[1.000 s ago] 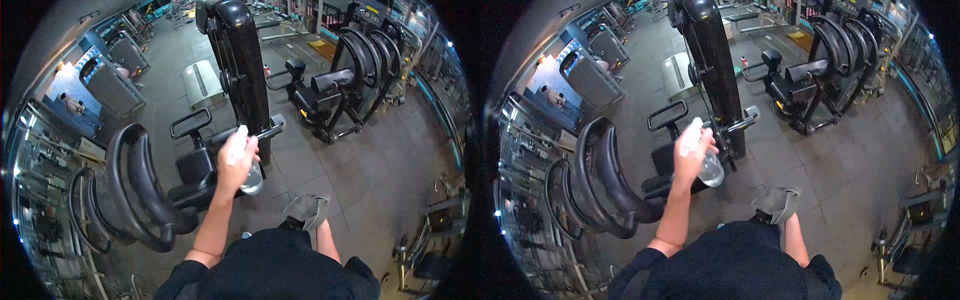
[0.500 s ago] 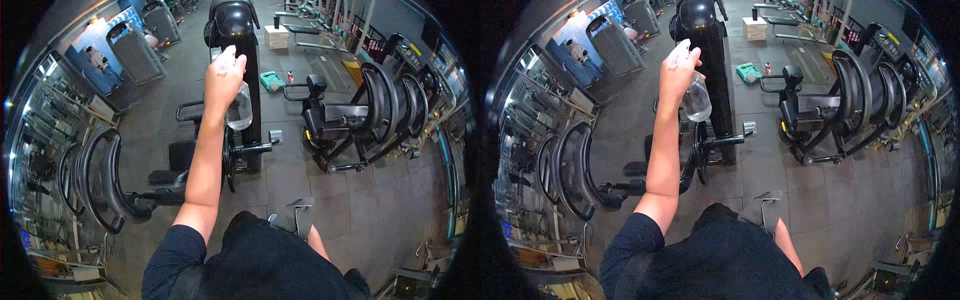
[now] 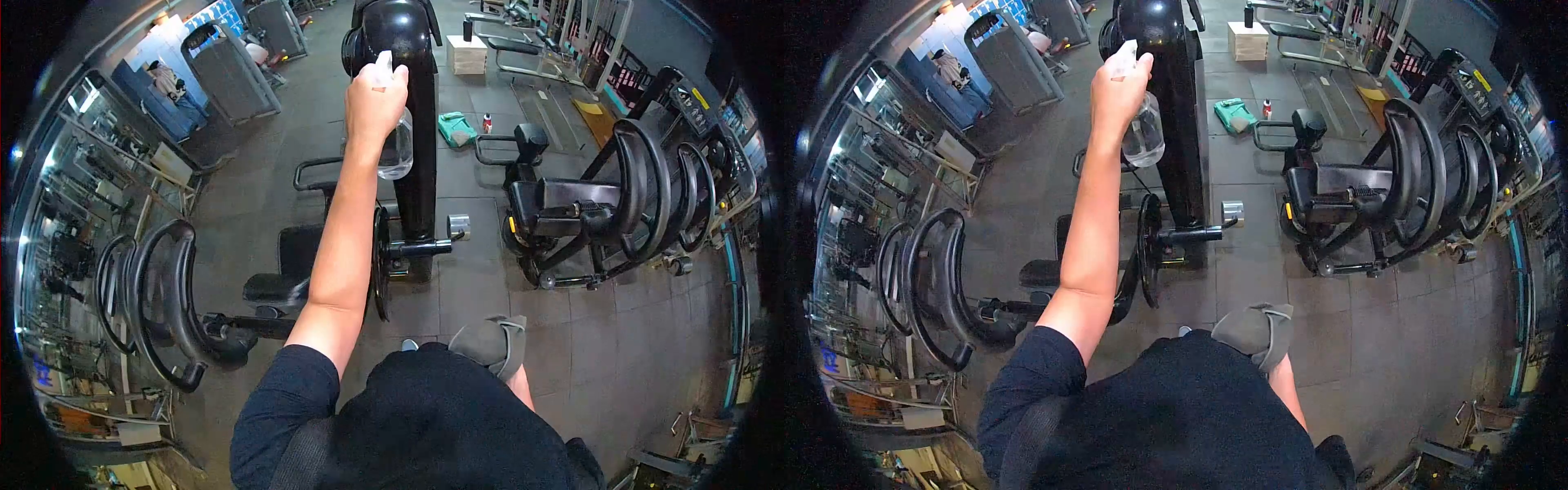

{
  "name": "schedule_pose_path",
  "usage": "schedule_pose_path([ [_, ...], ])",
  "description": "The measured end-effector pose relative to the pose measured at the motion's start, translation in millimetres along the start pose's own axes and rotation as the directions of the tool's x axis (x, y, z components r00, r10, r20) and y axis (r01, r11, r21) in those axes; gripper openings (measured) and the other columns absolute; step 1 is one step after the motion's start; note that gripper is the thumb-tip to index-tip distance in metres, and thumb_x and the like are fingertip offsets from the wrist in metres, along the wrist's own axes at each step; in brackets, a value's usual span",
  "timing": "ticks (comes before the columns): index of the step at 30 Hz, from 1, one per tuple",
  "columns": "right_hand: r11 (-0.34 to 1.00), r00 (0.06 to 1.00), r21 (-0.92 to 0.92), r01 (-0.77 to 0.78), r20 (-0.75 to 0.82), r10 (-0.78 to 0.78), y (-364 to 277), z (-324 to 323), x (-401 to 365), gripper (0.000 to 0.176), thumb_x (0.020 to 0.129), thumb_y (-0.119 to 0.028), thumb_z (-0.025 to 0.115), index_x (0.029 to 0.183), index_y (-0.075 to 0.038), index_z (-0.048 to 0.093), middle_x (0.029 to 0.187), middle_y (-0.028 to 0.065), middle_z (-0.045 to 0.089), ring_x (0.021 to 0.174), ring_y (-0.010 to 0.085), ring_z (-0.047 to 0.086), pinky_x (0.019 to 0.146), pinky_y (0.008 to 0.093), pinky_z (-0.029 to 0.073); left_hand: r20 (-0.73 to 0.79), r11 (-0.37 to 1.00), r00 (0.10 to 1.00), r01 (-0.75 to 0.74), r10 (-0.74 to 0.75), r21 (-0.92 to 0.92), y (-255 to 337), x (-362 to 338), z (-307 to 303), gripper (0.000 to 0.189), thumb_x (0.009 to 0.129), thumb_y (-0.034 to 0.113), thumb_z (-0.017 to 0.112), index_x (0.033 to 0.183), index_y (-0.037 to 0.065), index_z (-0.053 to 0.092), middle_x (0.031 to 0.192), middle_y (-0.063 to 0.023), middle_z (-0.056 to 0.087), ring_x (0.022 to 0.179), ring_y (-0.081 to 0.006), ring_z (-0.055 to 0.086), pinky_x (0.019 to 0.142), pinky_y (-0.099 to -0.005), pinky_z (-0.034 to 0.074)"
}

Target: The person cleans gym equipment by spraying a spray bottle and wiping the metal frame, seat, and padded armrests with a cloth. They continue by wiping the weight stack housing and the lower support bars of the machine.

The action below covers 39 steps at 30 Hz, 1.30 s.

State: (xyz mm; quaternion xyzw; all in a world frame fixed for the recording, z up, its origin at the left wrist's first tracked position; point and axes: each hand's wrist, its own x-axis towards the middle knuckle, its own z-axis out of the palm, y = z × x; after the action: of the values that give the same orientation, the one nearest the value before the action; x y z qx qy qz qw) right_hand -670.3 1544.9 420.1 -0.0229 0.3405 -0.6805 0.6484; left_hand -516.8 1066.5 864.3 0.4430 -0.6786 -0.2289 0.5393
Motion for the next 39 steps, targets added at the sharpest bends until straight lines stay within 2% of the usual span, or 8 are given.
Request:
schedule_pose_path([
  [3, 0.996, 0.992, 0.066, 0.06, 0.11, -0.067, -7.2, 10.6, 13.3, 0.05, 0.106, -0.042, 0.054, 0.142, -0.008, 0.06, 0.133, 0.0092, 0.067, 0.117, 0.0277, 0.066, 0.101, 0.0443, 0.055, 0.048, 0.997, 0.996, -0.071, 0.07, 0.028, -18.2, -4.1, -0.6, 0.052, 0.093, 0.031, 0.075, 0.136, 0.001, 0.068, 0.095, -0.0094, 0.078, 0.084, -0.0131, 0.072, 0.079, -0.0309, 0.055],
  [10, 0.891, 0.919, -0.227, 0.394, 0.076, -0.387, -33.4, 62.7, 66.0, 0.045, 0.107, -0.038, 0.054, 0.14, -0.008, 0.06, 0.133, 0.0085, 0.066, 0.118, 0.0268, 0.065, 0.102, 0.0425, 0.054, 0.072, 0.977, 0.981, -0.189, 0.182, 0.095, -21.9, -75.1, -25.3, 0.033, 0.097, 0.032, 0.072, 0.105, 0.0, 0.069, 0.081, -0.0192, 0.07, 0.07, -0.0267, 0.071, 0.067, -0.0389, 0.054],
  [12, -0.199, 0.794, -0.977, -0.079, 0.059, -0.606, -63.6, 119.6, 95.8, 0.037, 0.106, -0.031, 0.054, 0.137, -0.01, 0.061, 0.132, 0.0077, 0.065, 0.118, 0.0267, 0.063, 0.102, 0.042, 0.052, 0.157, 0.981, 0.972, -0.185, 0.174, 0.056, -39.4, -110.6, -34.1, 0.03, 0.1, 0.029, 0.07, 0.096, -0.001, 0.064, 0.082, -0.0158, 0.07, 0.066, -0.0205, 0.07, 0.064, -0.0367, 0.053],
  [14, -0.845, 0.836, -0.279, -0.456, 0.19, -0.515, -118.5, 238.9, 110.1, 0.039, 0.101, -0.023, 0.056, 0.138, -0.013, 0.058, 0.131, 0.0084, 0.062, 0.118, 0.0299, 0.062, 0.101, 0.0468, 0.051, 0.251, 0.989, 0.966, 0.087, -0.056, -0.116, -52.7, -158.7, -52.5, 0.025, 0.101, 0.023, 0.069, 0.098, -0.001, 0.065, 0.081, -0.0102, 0.069, 0.064, -0.0147, 0.068, 0.062, -0.0334, 0.053],
  [18, -0.584, 0.516, -0.627, -0.515, 0.318, -0.796, -187.1, 333.0, 203.4, 0.039, 0.101, -0.02, 0.056, 0.138, -0.005, 0.056, 0.136, 0.0127, 0.06, 0.123, 0.0318, 0.06, 0.106, 0.0457, 0.047, 0.342, 0.931, 0.933, 0.217, -0.109, -0.295, -81.0, -255.9, -78.5, 0.015, 0.099, 0.013, 0.072, 0.099, -0.001, 0.066, 0.08, -0.0049, 0.067, 0.068, -0.0112, 0.067, 0.064, -0.0288, 0.053],
  [21, 0.002, 0.156, -0.852, 0.523, 0.094, -0.983, -205.2, 428.3, 281.0, 0.04, 0.101, -0.017, 0.055, 0.137, 0.0, 0.055, 0.14, 0.0159, 0.058, 0.127, 0.0332, 0.058, 0.11, 0.0448, 0.045, 0.392, 0.939, 0.902, 0.277, -0.181, -0.203, -86.8, -303.7, -104.3, 0.012, 0.098, 0.01, 0.072, 0.099, -0.001, 0.066, 0.082, -0.0054, 0.068, 0.071, -0.011, 0.068, 0.065, -0.0281, 0.054],
  [25, -0.669, -0.27, -0.567, 0.481, 0.631, -0.728, -192.7, 560.6, 312.5, 0.088, 0.1, -0.047, 0.065, 0.156, 0.013, 0.031, 0.159, 0.0332, 0.038, 0.151, 0.0457, 0.034, 0.123, 0.0542, 0.029, 0.368, 0.849, 0.847, 0.481, -0.384, -0.221, -93.3, -321.9, -121.1, 0.013, 0.097, 0.01, 0.072, 0.095, 0.0, 0.065, 0.079, -0.0077, 0.068, 0.07, -0.0155, 0.068, 0.064, -0.031, 0.052],
  [39, -0.668, -0.213, -0.665, 0.335, 0.637, -0.741, -184.6, 573.3, 294.3, 0.08, 0.09, -0.033, 0.073, 0.151, 0.003, 0.036, 0.15, 0.0329, 0.037, 0.141, 0.0528, 0.038, 0.117, 0.0566, 0.033, 0.291, 0.756, 0.766, 0.631, -0.573, -0.173, -123.1, -270.2, -136.7, 0.014, 0.099, 0.01, 0.069, 0.1, -0.002, 0.062, 0.092, -0.0096, 0.07, 0.078, -0.0168, 0.072, 0.072, -0.0309, 0.057],
])
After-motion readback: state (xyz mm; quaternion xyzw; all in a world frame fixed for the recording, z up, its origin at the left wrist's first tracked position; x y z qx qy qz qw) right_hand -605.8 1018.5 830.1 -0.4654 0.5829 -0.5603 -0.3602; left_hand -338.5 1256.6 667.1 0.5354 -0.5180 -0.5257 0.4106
